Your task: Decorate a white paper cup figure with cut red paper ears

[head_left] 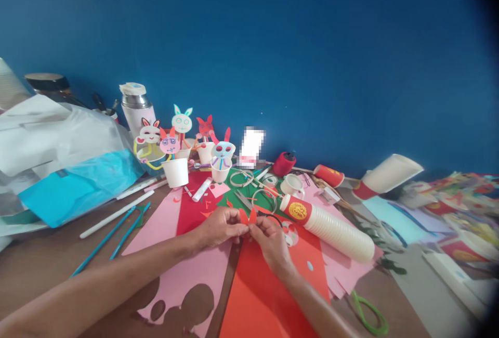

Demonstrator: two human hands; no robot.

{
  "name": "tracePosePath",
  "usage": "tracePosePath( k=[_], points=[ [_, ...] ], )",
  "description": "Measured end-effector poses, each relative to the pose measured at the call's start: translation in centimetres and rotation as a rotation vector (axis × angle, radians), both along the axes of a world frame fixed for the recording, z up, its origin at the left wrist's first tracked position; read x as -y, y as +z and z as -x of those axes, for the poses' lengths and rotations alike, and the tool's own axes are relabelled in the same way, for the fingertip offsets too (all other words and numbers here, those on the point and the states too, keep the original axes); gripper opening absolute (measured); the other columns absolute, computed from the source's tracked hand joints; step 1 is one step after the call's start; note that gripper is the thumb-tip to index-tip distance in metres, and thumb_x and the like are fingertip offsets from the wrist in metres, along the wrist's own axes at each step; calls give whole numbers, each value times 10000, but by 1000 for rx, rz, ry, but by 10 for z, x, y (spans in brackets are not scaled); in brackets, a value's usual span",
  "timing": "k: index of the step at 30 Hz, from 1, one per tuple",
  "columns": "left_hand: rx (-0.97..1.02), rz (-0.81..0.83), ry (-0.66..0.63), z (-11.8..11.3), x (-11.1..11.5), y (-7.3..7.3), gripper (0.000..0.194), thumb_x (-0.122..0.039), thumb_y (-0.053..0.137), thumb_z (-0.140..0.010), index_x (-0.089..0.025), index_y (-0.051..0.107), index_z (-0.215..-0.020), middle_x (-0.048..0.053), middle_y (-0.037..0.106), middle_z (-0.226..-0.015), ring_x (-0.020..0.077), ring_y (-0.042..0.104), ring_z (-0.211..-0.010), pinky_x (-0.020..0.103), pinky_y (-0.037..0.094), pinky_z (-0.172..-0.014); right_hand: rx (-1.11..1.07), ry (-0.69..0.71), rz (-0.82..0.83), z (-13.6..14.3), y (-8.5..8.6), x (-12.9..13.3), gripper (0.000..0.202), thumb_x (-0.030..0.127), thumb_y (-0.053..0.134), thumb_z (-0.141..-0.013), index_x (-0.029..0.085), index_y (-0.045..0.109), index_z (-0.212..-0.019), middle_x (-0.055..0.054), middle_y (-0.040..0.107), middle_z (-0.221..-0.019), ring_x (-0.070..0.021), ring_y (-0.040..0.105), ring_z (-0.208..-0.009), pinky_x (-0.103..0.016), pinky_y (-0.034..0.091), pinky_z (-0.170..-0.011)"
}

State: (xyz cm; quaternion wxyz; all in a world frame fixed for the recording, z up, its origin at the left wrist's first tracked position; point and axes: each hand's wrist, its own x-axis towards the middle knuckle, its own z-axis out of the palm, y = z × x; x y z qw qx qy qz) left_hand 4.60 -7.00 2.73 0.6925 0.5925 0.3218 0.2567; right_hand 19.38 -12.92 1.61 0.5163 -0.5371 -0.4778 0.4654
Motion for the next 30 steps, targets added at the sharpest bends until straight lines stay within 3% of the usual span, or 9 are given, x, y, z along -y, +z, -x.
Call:
tracePosePath(
  k=[9,24,30],
  points=[
    [-61,-88,28,0,0,-7,178,-290,586,-690,-124,577,-627,19,615,-587,105,550,-485,209,394,-471,-45,7,-34,1,1,1,177,323,591,-760,167,552,-684,17,590,-591,-110,537,-549,-225,415,-550],
    [-24,-42,52,-1,1,-5,145,-265,586,-673,-134,560,-617,15,612,-577,101,545,-489,208,396,-478,-119,10,-9,6,-1,0,218,367,625,-724,178,519,-710,22,583,-576,-114,548,-542,-226,436,-535],
    [-49,-53,104,4,-7,1,108,-235,548,-676,-145,539,-617,-17,560,-532,84,500,-447,202,365,-458,-83,20,-35,8,1,2,243,346,598,-747,175,516,-898,26,575,-589,-118,551,-533,-233,447,-539]
  ],
)
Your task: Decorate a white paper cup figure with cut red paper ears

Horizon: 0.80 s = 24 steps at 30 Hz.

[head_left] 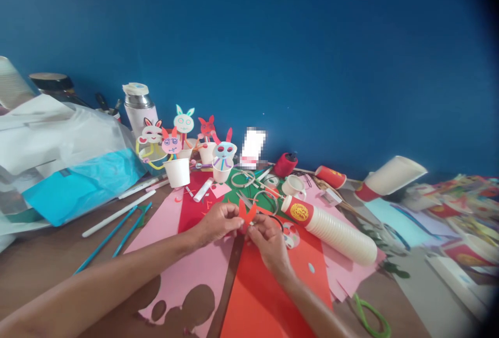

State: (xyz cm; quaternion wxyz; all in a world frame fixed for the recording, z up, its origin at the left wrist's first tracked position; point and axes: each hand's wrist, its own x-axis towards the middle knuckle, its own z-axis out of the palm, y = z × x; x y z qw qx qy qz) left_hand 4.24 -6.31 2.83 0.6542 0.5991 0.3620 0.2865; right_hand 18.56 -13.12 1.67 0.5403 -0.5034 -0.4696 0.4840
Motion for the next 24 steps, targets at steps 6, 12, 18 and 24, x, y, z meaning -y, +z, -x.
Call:
tracePosePath(
  k=[6,12,18,24],
  points=[
    [-39,-108,176,8,-20,2,91,-226,527,-676,-149,538,-628,-20,559,-559,76,488,-448,194,346,-456,528,34,-240,-6,-5,6,166,285,498,-825,197,543,-957,-33,620,-731,-159,573,-671,-275,439,-625],
    [-59,-193,267,12,-30,-5,72,-189,516,-660,-163,513,-593,-43,529,-512,73,463,-445,195,345,-462,1172,116,-539,-12,-10,0,150,192,476,-836,208,607,-907,-62,626,-872,-205,538,-830,-338,376,-740],
    [-72,-211,307,16,-36,-7,42,-188,515,-651,-159,524,-621,-47,509,-513,74,443,-446,195,325,-451,1322,81,-555,-20,-18,-6,136,193,492,-833,205,595,-921,-55,623,-906,-207,523,-874,-350,332,-781],
    [-106,-178,383,20,-41,-2,93,-194,514,-660,-160,505,-574,-48,495,-460,76,455,-432,198,339,-466,1361,88,-525,-23,-19,-8,122,215,499,-833,201,589,-914,-52,619,-952,-213,509,-896,-365,304,-798]
  ],
)
